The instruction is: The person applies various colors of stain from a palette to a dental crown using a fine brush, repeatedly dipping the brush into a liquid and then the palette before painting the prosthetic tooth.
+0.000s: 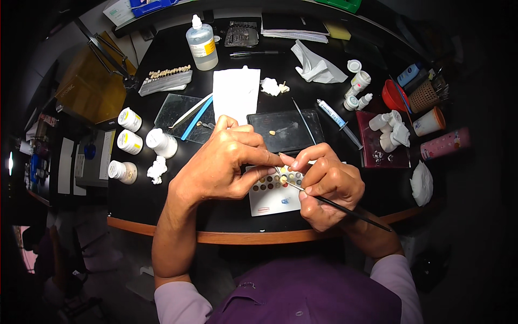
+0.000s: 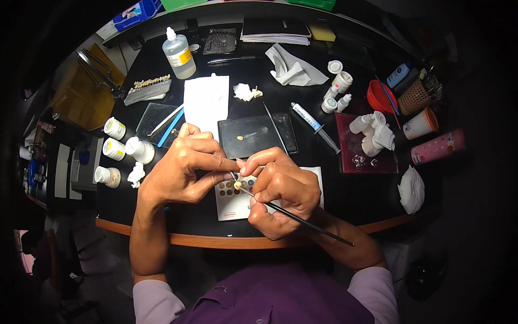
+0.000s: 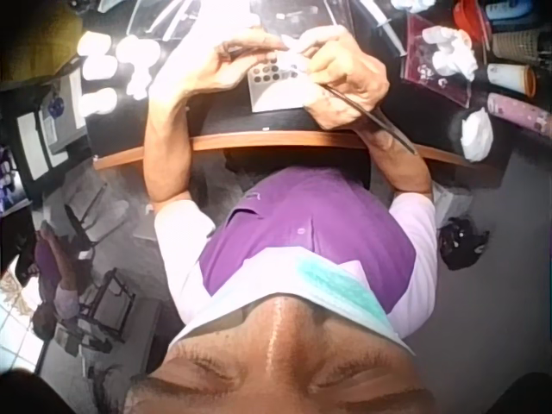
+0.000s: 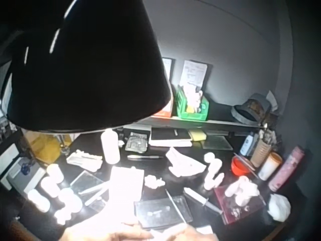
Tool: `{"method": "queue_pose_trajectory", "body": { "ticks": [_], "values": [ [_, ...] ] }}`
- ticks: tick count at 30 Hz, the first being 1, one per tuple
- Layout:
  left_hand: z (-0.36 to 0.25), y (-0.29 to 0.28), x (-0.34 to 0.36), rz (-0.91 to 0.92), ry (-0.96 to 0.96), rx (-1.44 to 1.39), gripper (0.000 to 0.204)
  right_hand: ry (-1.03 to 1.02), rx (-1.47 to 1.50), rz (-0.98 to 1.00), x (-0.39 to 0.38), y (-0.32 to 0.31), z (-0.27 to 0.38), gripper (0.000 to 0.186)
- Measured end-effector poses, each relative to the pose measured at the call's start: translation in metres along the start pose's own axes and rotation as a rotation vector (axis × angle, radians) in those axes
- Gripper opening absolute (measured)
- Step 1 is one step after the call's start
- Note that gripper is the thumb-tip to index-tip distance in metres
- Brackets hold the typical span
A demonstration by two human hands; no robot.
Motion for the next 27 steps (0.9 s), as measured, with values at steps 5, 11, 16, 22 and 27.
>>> {"method": "queue_pose_trajectory", "body": {
  "ticks": [5,11,16,22,27],
  "values": [
    [-0.0022,-0.0023,0.0007,0.008,-0.001,0.004,0.027,0.002,-0.005,0.013,0.0024,0.0003,0.0016,0.02],
    [0.0013,-0.0014,0.0002,-0.002,0.001,-0.021,0.029,0.012,-0.02,0.036,0.0015,0.0004,0.0002,0.021],
    [-0.0015,-0.0018,0.0005,-0.003,0.004,-0.027,0.029,-0.026,0.012,0.034,0.0018,0.0008,0.0017,0.018],
    [-0.002,-0.0034,0.0013,0.002,0.01,-0.133,0.024,-0.046,0.002,0.004,0.0021,-0.0022,0.0079,0.024],
    [-0.0017,-0.0027,0.0034,-0.013,0.032,-0.153,0.022,-0.052,-0.03,0.009,0.0022,-0.0015,0.0091,0.025]
  ]
}}
Point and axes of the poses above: each hand's wrist, its own x-axis towards the middle knuckle, its own y-axis out of the palm, z = x × y, the point moved 6 cm from there along x, towards the middle knuckle, and after that the axes turned 15 degrees about -y, right-handed, at the moved point
